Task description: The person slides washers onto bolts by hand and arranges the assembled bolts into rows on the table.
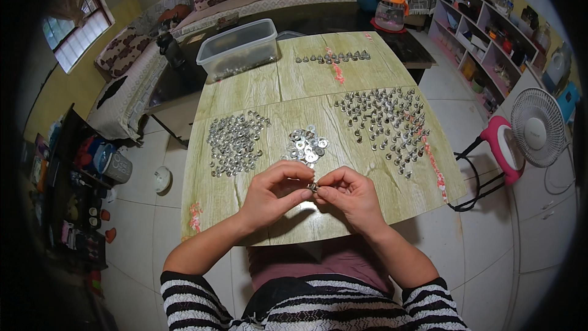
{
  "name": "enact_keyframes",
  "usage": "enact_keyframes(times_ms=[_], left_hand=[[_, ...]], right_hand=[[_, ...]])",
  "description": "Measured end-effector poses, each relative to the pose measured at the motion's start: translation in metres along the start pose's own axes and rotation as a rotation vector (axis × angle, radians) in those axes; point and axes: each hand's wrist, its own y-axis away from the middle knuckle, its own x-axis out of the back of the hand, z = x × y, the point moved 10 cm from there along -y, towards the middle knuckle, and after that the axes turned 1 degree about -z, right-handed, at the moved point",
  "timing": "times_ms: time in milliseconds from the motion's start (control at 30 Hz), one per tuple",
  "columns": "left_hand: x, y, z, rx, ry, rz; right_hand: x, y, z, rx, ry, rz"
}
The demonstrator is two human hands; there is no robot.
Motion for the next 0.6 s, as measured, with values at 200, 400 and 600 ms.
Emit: enact_keyframes(times_ms=[200, 400, 600], left_hand=[[-0.003, 0.002, -0.014, 0.076, -0.013, -0.087], [-0.007, 0.002, -0.012, 0.052, 0.068, -0.116], [-0.004, 0.003, -0.014, 0.046, 0.076, -0.089]], right_hand=[[0.003, 0.0, 0.001, -0.003, -0.013, 0.011], [0.001, 0.0, 0.003, -0.025, -0.032, -0.01], [0.002, 0.0, 0.003, -0.02, -0.023, 0.002]])
